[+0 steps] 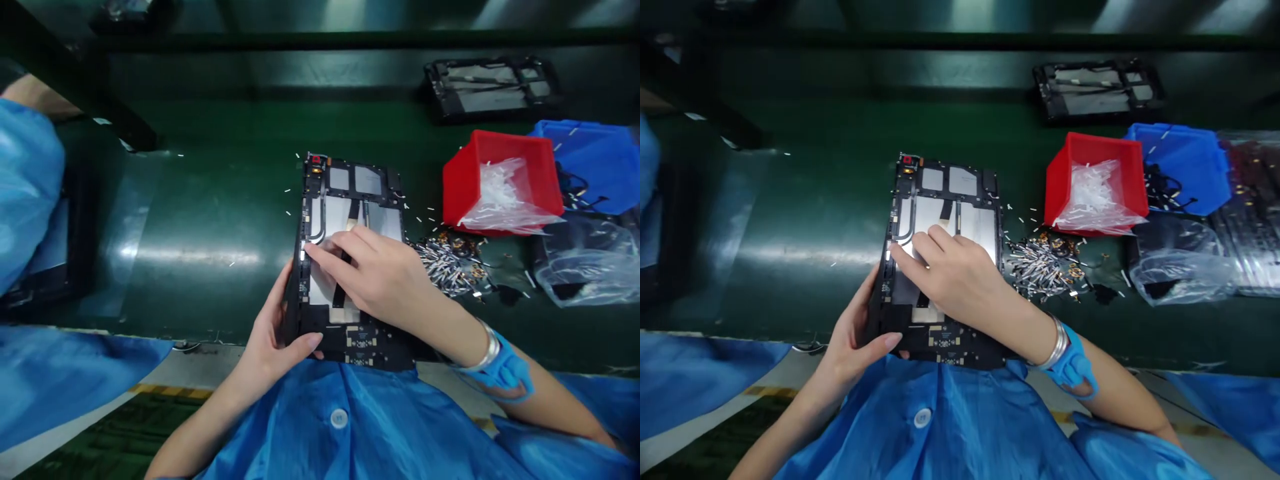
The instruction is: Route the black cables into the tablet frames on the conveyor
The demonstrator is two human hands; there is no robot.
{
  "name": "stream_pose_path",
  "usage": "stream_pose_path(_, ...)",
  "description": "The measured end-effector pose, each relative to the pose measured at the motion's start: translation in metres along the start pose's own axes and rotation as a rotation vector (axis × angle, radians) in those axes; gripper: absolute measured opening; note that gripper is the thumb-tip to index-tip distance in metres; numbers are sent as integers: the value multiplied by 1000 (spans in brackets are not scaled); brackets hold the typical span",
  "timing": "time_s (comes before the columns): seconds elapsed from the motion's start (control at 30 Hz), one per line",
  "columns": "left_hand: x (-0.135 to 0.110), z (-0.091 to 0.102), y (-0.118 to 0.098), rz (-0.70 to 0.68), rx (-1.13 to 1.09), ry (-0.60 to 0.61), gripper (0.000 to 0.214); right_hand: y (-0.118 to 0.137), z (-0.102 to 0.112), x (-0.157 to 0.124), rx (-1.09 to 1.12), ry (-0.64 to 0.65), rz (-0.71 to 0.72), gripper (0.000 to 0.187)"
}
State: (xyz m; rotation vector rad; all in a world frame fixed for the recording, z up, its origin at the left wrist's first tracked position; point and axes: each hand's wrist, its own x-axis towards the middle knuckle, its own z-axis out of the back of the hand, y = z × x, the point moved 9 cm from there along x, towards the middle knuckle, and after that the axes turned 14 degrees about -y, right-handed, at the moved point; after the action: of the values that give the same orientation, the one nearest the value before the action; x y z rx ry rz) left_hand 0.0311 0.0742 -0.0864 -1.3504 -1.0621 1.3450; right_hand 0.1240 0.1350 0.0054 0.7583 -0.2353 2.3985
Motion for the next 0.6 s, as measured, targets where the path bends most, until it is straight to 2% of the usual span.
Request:
stream_pose_path(0.2, 4, 8, -10, -125, 76, -92, 77, 2, -3, 8, -10, -5, 28, 31)
stream_pose_path(0.37, 5, 9, -8, -116, 52, -89, 77, -6, -2, 13, 84, 40, -23, 30)
stream_pose_path(0.47, 9, 11, -5, -69, 24, -80, 79, -26, 20, 6, 181, -41, -167, 33)
stream_pose_path(0.6, 36, 20, -13, 8, -81, -92, 81, -66, 65, -27, 153, -291, -456, 35)
